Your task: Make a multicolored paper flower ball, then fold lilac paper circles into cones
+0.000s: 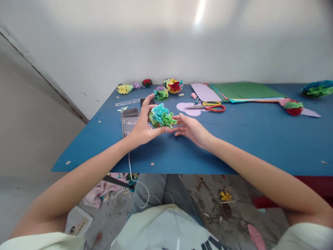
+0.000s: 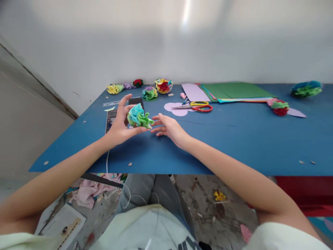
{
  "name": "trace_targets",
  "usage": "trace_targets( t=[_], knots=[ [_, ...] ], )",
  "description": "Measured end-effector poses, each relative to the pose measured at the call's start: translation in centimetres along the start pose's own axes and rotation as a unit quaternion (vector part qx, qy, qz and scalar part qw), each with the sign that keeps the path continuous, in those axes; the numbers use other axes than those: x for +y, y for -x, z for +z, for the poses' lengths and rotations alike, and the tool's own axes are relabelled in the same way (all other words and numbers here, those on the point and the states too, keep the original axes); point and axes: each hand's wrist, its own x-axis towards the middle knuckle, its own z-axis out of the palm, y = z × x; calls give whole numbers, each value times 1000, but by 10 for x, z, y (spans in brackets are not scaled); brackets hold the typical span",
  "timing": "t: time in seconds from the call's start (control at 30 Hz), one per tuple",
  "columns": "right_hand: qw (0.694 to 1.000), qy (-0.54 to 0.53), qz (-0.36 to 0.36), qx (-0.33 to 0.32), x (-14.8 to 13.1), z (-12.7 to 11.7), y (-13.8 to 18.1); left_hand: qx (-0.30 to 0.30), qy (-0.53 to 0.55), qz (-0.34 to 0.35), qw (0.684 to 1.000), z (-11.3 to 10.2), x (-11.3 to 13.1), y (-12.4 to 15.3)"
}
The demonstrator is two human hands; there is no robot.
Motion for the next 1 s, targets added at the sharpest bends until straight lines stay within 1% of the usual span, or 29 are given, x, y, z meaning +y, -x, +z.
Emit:
trace_targets(
  t=[0.1,0.17,0.2,0.27,0.33,0.4,0.53,0.67,0.83,0.93,1.0],
  knots=[
    [998,-31,33,-31,-2,2,1,-24,-40,12,999,0,0,1],
    [998,-29,34,-50,-3,2,2,-35,-59,16,998,0,1,1],
    [998,-5,16,-56,-2,2,2,-39,-64,17,997,0,1,2],
    [995,66,-41,-55,-1,2,2,-43,-70,17,996,0,3,2],
    [986,130,-96,-39,0,1,1,-41,-75,10,996,0,5,2],
    [976,168,-137,-13,1,0,1,-42,-80,-1,996,-1,7,2],
    [935,260,-236,42,1,-3,3,-64,-81,0,995,-3,9,2],
    [891,328,-308,56,1,-6,4,-83,-89,18,992,-4,11,2],
    [846,389,-358,63,1,-6,5,-103,-110,28,988,-4,15,2],
    [829,408,-378,60,2,-5,7,-102,-107,32,988,-4,16,2],
    [821,414,-388,56,3,-5,8,-105,-107,54,987,-4,15,2]
  ],
)
